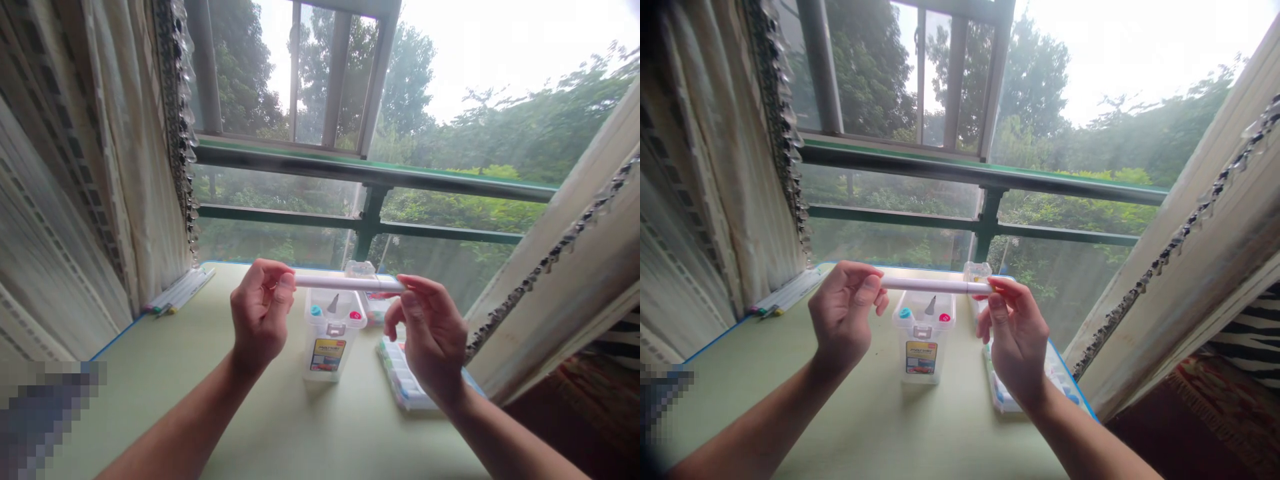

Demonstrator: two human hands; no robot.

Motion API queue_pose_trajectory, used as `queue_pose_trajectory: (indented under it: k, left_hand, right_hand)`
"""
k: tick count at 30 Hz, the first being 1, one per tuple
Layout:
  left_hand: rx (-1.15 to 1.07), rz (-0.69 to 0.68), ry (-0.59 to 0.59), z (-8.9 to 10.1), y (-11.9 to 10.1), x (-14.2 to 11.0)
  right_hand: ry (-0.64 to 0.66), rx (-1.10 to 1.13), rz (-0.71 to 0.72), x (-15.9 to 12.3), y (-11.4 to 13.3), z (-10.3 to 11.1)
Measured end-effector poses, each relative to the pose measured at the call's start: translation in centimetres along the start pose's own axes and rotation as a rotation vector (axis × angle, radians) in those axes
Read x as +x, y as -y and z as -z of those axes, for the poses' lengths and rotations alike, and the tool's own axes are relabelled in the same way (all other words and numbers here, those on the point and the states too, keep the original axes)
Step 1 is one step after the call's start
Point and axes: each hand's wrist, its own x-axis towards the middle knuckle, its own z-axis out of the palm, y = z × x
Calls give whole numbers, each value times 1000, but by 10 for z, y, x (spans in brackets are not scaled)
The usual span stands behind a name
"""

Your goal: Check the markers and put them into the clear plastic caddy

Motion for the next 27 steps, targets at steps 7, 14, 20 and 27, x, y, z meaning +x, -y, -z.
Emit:
queue_pose_trajectory:
  k: [7, 14, 20, 27]
  left_hand:
    - [11, -10, 12, 0, 1, -2]
    - [-5, 5, 11, 2, 2, -3]
    - [-14, 26, 7, 1, 3, -2]
    - [17, 35, 25, 3, 2, -4]
  right_hand:
    - [8, 1, 12, 0, -2, 0]
    - [1, 26, -16, 0, -2, 0]
    - [2, 21, -25, 1, -4, 2]
    - [-10, -2, -57, 4, -5, 2]
